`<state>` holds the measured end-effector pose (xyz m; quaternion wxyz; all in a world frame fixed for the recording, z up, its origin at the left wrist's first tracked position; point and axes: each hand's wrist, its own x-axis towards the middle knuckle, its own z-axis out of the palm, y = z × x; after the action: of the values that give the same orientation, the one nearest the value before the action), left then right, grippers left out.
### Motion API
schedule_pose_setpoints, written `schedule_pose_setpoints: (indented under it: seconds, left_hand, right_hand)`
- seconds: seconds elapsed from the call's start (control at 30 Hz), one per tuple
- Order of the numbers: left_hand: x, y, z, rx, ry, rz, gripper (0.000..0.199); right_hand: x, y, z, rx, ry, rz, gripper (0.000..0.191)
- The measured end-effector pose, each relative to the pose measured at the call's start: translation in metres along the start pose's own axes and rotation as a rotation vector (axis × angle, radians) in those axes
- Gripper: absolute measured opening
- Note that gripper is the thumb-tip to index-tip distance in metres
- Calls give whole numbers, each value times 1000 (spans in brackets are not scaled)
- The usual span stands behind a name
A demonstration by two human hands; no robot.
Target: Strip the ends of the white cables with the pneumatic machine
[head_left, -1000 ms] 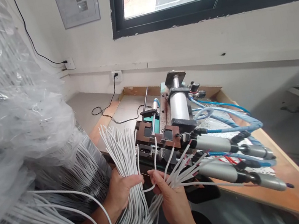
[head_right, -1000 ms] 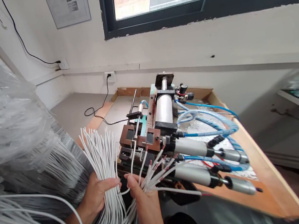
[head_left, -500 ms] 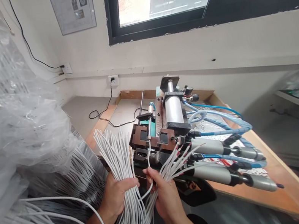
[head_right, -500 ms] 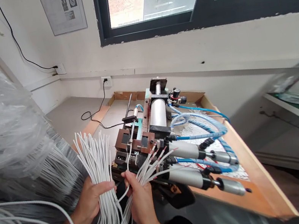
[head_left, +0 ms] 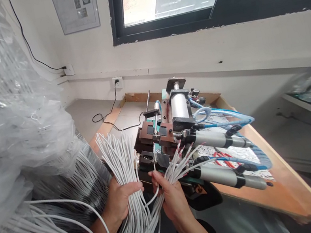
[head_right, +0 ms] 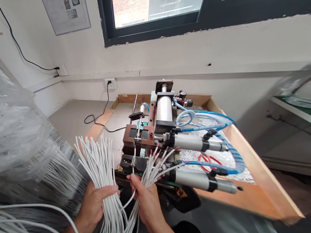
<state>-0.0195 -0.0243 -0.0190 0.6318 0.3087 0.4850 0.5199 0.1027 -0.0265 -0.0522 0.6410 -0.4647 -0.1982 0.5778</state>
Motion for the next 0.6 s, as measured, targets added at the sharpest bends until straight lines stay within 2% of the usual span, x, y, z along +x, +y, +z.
schedule_pose_setpoints:
  seconds: [0.1, 0.23, 0.37, 0.47, 0.6]
  left_hand:
    - [-4, 1, -1, -6, -22, 9, 17]
    - [-12, 4, -3, -17, -77, 34, 13]
    - [-20, 6, -5, -15, -98, 43, 12]
    - [-27, 8, -9, -24, -122, 59, 12]
    - [-38, 11, -14, -36, -136, 45, 10]
  right_hand:
    - [-2, 5, -12, -57, -87, -35, 28]
    - [-17, 12, -29, -34, -227, 24, 28]
    - [-36, 0, -43, 75, -289, 11, 25]
    - [-45, -21, -65, 168, -146, -83, 30]
    - [-46, -31, -118, 199, 205, -164, 32]
